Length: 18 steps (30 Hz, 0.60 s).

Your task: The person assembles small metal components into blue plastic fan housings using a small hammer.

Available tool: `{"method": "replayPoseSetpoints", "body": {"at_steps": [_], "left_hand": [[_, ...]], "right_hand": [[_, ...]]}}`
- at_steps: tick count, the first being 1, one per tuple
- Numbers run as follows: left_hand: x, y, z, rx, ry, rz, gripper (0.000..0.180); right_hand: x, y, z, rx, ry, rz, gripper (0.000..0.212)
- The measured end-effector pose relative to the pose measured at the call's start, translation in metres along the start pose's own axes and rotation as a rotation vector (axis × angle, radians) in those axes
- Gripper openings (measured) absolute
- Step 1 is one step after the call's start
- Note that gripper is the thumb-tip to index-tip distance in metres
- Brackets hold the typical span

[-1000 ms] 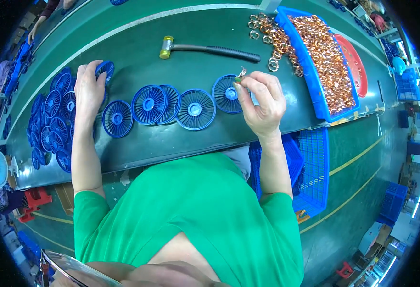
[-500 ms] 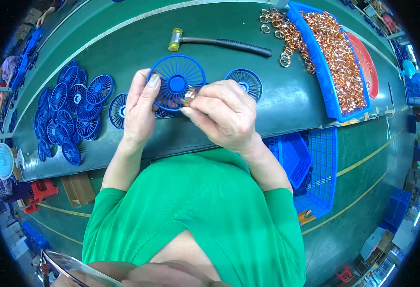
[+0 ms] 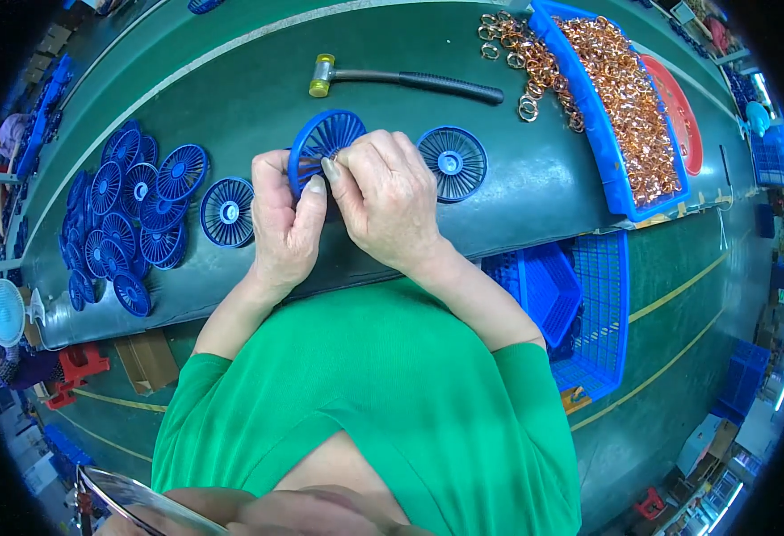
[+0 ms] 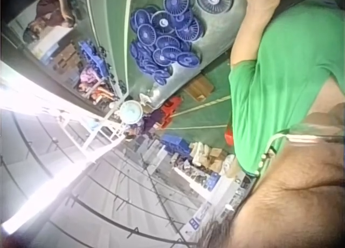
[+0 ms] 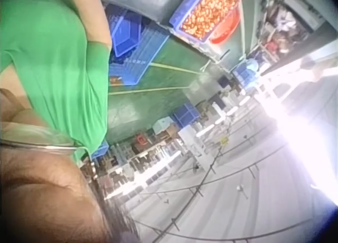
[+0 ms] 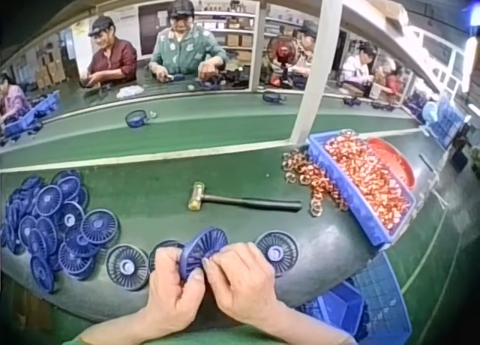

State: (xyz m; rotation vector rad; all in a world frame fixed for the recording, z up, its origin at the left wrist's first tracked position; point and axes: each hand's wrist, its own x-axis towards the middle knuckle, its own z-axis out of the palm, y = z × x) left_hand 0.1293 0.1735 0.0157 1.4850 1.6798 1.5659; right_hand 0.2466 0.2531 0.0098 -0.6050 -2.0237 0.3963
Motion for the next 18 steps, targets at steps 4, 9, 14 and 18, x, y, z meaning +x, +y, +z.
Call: {"method": "replayPoseSetpoints", "body": {"at_steps": [4, 9, 14, 18], "left_hand": [[0.003, 0.001, -0.003, -0.494, -0.026, -0.139, 0.029], [-0.008, 0.010, -0.033, -0.983, -0.320, -0.373, 0.050], [-0.018, 0.017, -0.041, -0.884, -0.325, -0.406, 0.048], [-0.027, 0.001, -0.058, -0.378, -0.305, -0.116, 0.049]], "right_hand": [[0.004, -0.011, -0.004, -0.060, 0.211, 0.061, 0.027], [0.012, -0.003, -0.034, 0.108, -0.251, -0.189, 0.033], [0.006, -0.012, -0.031, 0.594, -0.384, -0.040, 0.024], [-0.005, -0.032, -0.018, 0.840, -0.295, 0.195, 0.039]]}}
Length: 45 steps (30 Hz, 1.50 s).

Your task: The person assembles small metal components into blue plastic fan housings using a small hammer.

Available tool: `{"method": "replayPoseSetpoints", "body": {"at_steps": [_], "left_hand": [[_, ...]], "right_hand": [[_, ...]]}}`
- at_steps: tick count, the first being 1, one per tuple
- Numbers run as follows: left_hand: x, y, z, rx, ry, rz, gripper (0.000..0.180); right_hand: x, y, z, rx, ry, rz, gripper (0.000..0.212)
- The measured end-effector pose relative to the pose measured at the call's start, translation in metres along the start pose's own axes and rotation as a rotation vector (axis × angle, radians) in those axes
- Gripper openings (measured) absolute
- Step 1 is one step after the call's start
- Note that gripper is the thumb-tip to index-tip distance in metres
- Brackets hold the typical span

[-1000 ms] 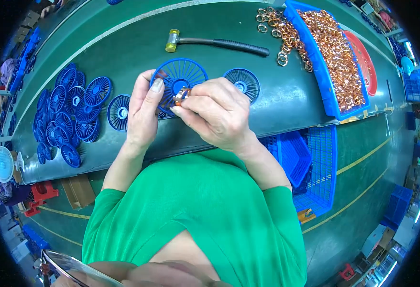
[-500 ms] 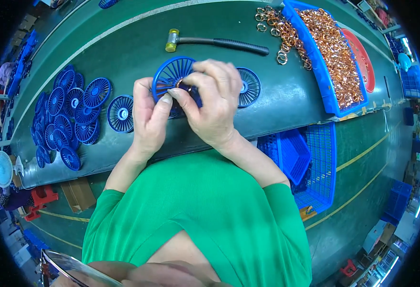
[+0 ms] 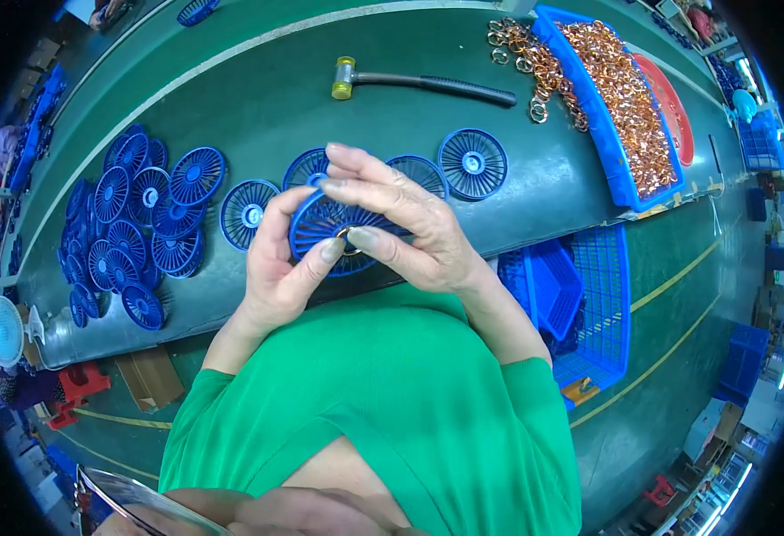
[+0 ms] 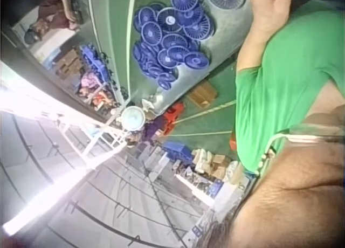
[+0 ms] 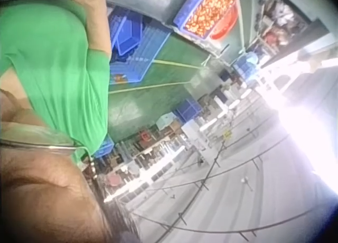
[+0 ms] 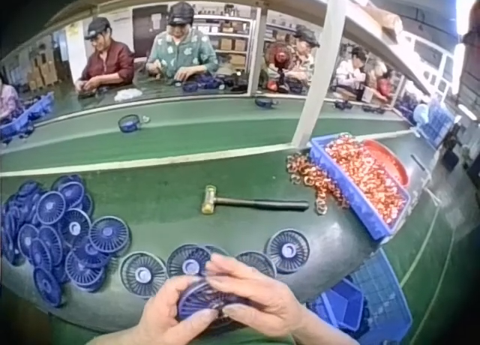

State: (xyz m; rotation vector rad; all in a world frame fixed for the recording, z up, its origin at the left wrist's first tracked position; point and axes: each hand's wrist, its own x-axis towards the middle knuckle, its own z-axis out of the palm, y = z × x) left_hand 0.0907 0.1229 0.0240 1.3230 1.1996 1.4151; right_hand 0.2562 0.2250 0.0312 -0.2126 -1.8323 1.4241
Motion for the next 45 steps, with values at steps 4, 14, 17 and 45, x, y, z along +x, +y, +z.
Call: {"method": "replayPoseSetpoints", "body": {"at_steps": [4, 14, 17, 45], "left_hand": [[-0.011, -0.006, -0.017, 0.361, 0.014, 0.228, 0.045], [-0.021, -0.009, -0.026, 0.348, -0.068, 0.487, 0.049], [-0.024, -0.007, -0.026, 0.338, -0.063, 0.486, 0.048], [0.034, -0.006, 0.122, 0.534, -0.411, 0.525, 0.045]], "right_hand": [[0.003, 0.004, 0.010, -0.222, -0.089, -0.013, 0.056], [-0.017, -0.009, 0.035, -0.313, -0.012, 0.188, 0.045], [-0.019, -0.013, 0.038, -0.352, 0.019, 0.164, 0.046], [0.059, 0.095, -0.157, -1.278, -0.131, 0.180, 0.032]]}}
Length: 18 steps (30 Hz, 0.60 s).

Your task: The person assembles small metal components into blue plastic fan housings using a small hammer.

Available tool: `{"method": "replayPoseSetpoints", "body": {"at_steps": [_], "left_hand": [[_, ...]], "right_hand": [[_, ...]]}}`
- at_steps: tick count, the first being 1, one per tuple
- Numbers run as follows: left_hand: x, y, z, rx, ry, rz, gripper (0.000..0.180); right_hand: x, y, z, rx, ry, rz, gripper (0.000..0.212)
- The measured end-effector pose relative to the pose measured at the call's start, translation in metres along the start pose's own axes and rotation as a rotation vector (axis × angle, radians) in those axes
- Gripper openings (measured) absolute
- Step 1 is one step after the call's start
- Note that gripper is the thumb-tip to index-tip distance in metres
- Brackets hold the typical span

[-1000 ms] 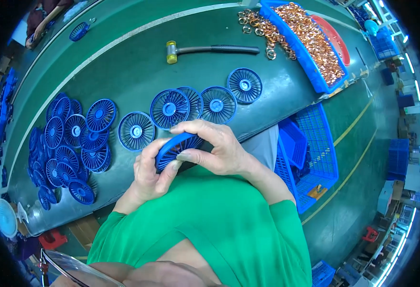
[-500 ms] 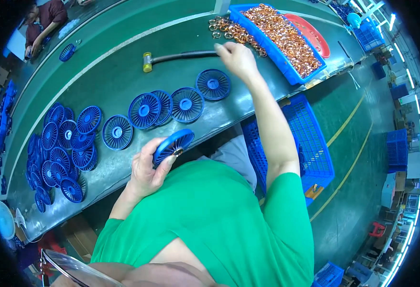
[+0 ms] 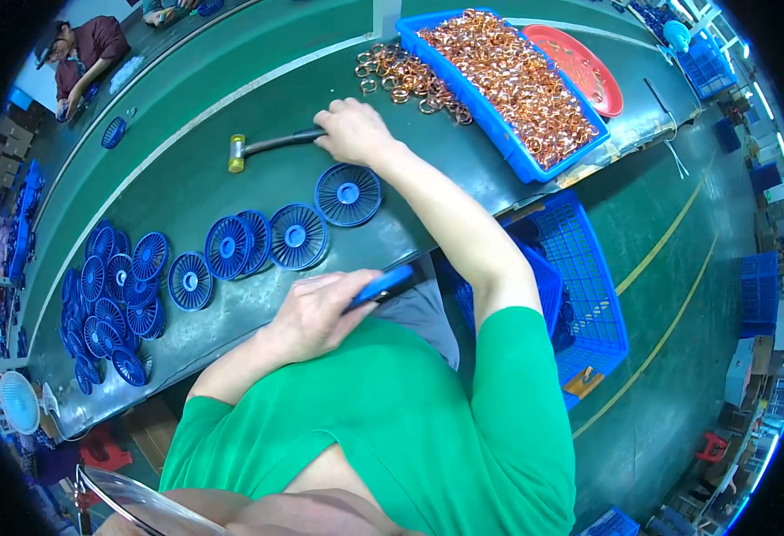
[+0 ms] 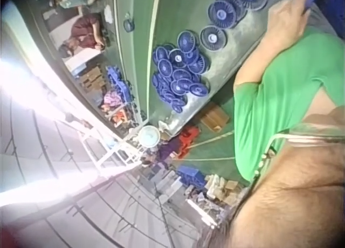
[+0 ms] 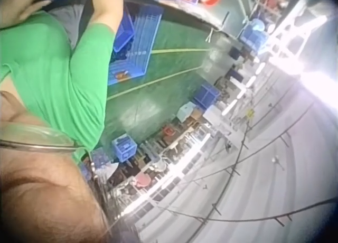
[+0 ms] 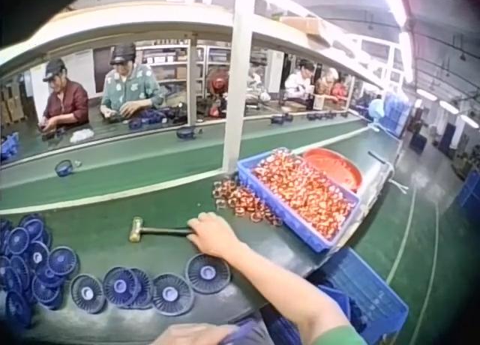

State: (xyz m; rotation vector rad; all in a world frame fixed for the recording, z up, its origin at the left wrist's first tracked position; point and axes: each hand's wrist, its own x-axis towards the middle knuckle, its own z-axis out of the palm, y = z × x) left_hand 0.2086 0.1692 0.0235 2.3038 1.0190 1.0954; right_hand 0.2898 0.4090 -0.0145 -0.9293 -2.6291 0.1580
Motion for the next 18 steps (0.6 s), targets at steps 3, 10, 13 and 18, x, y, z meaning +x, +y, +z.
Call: {"method": "replayPoseSetpoints", "body": {"at_steps": [3, 10, 13, 18], "left_hand": [[0.024, -0.001, 0.019, 0.035, -0.069, 0.035, 0.048], [0.082, -0.026, 0.058, 0.365, 0.043, 0.134, 0.037], [0.110, -0.049, 0.069, 0.489, 0.062, 0.065, 0.032], [0.120, -0.082, 0.100, 0.576, -0.161, -0.167, 0.037]], "right_hand": [[0.000, -0.005, -0.015, 0.012, -0.089, 0.019, 0.029], [-0.083, 0.020, -0.090, 0.388, 0.252, 0.205, 0.030], [-0.148, 0.026, -0.118, 0.720, 0.268, 0.370, 0.022], [-0.241, 0.034, -0.118, 0.747, 0.331, 0.627, 0.027]]}}
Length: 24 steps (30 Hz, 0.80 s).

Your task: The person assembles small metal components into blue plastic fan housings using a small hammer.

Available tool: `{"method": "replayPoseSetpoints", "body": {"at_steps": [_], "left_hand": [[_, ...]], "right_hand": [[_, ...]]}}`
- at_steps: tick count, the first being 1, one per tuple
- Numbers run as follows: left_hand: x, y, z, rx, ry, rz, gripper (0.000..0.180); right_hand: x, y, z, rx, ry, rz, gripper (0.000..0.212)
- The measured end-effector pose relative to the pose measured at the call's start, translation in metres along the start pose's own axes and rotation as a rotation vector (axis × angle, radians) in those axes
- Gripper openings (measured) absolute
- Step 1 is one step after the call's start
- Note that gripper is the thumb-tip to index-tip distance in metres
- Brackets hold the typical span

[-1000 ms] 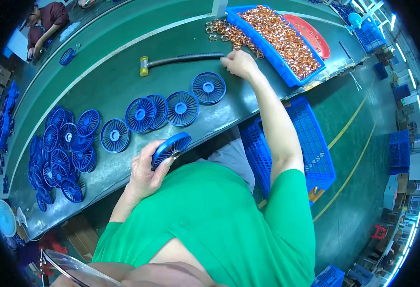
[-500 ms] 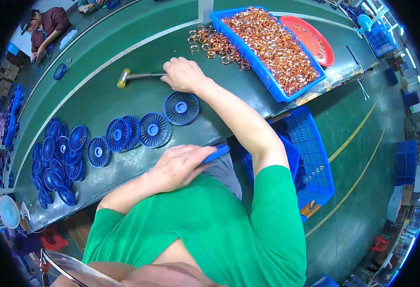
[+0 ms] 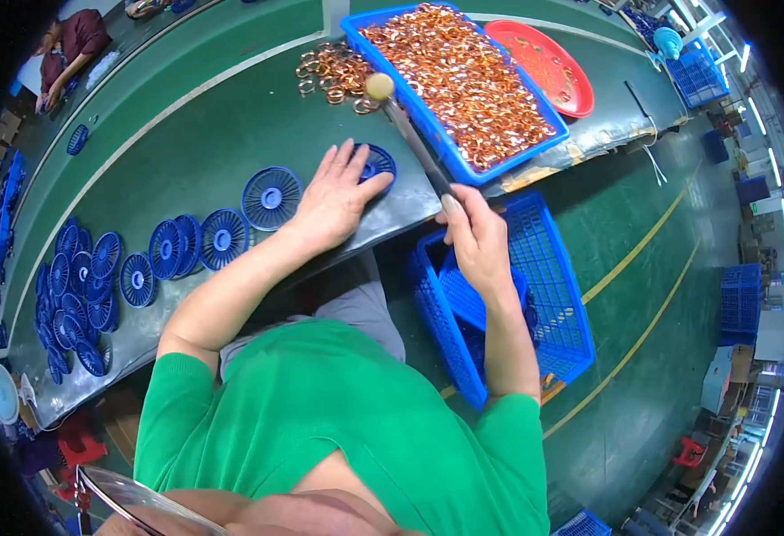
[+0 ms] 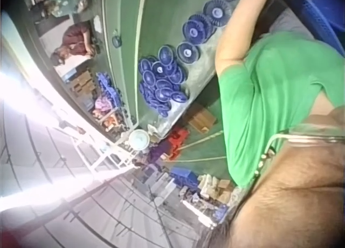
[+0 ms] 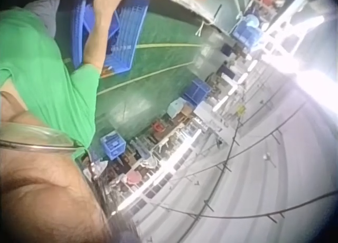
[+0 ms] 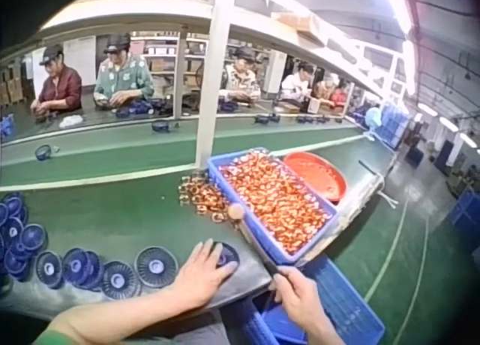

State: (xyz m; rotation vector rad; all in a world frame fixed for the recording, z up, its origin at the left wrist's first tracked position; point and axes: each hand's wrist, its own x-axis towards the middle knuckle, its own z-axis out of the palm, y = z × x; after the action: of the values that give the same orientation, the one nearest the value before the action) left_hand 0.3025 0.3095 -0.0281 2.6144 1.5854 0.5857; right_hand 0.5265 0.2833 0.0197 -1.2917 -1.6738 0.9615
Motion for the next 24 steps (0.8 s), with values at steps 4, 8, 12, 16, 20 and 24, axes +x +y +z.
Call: {"method": "replayPoseSetpoints", "body": {"at_steps": [4, 8, 12, 16, 20, 24], "left_hand": [[0.000, 0.002, 0.000, -0.160, 0.078, -0.057, 0.034], [0.012, -0.003, -0.005, -0.275, 0.040, -0.136, 0.038], [0.013, -0.004, -0.008, -0.376, 0.092, -0.238, 0.079], [0.014, -0.002, -0.002, -0.371, 0.196, -0.270, 0.091], [0.013, -0.002, -0.001, -0.443, 0.167, -0.328, 0.100], [0.008, -0.004, -0.001, -0.500, 0.171, -0.377, 0.106]], "right_hand": [[-0.031, 0.032, -0.013, 0.162, -0.055, 0.191, 0.031], [-0.041, 0.026, -0.019, 0.264, -0.089, 0.296, 0.034], [-0.039, -0.023, -0.034, 0.262, -0.035, 0.045, 0.040], [-0.038, -0.021, -0.034, 0.211, -0.055, -0.022, 0.041], [-0.029, 0.008, -0.020, -0.180, -0.296, 0.219, 0.041], [-0.028, -0.021, -0.024, -0.053, -0.231, 0.130, 0.042]]}}
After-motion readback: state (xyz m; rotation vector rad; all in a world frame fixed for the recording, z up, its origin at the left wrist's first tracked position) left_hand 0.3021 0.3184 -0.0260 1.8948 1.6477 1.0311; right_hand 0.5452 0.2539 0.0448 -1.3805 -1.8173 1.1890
